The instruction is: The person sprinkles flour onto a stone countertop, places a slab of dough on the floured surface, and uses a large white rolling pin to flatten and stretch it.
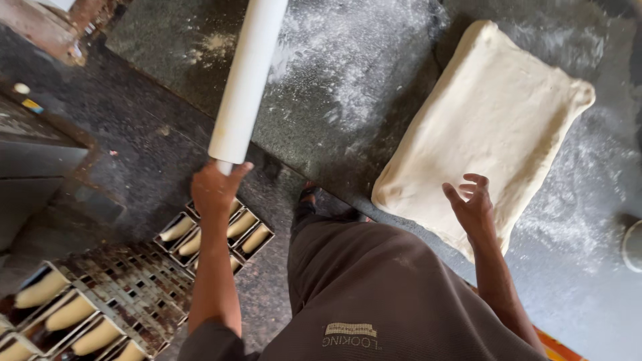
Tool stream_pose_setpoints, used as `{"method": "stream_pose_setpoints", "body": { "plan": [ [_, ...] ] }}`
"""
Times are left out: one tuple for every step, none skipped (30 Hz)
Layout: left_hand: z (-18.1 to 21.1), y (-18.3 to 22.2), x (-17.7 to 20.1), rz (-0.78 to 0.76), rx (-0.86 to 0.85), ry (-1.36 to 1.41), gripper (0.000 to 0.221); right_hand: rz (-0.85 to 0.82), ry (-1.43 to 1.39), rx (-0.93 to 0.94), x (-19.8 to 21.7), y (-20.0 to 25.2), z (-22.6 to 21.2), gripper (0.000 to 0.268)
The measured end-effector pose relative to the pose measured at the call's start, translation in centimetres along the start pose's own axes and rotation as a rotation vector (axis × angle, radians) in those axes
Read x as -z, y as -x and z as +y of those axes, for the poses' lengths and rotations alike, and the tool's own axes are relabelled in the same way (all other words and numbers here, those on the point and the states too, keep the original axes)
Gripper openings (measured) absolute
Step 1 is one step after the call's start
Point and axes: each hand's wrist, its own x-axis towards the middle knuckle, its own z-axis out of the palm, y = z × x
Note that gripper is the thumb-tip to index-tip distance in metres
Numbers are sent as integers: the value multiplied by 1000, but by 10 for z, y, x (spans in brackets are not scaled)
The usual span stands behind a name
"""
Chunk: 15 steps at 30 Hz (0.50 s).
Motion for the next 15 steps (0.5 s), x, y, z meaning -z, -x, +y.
{"method": "stream_pose_setpoints", "body": {
  "plan": [
    [4,4,-4,-16,-8,40,72,6,-5,-5,1,-3,-7,71],
    [7,10,-7,-35,-11,78,74,-2,20,7,2,-4,-12,71],
    [11,14,-9,-46,-35,68,73,-9,45,19,1,-6,-18,70],
    [13,18,-10,-60,-58,54,72,-20,69,27,0,-6,-23,70],
    [15,19,-10,-73,-81,41,71,-32,78,56,-3,-8,-29,70],
    [17,16,-7,-81,-97,41,69,-43,82,87,-8,-11,-37,70],
    [18,16,-5,-88,-113,42,67,-55,85,117,-10,-15,-44,70],
    [18,17,-3,-98,-129,40,65,-58,102,161,-13,-18,-51,69],
    [17,15,0,-127,-147,28,65,-61,119,206,-16,-22,-60,68],
    [16,12,2,-156,-168,17,65,-62,134,249,-19,-26,-69,66],
    [14,9,4,-185,-189,6,65,-45,155,354,-21,-31,-79,65],
    [12,5,7,-170,-240,31,61,-25,172,460,-23,-36,-90,64],
    [9,2,9,-155,-292,56,58,-6,189,565,-25,-40,-101,63],
    [7,-2,11,-143,-349,80,54,17,209,612,-25,-42,-111,63],
    [4,-6,12,-141,-372,78,53,40,230,660,-24,-44,-121,62]
  ]
}}
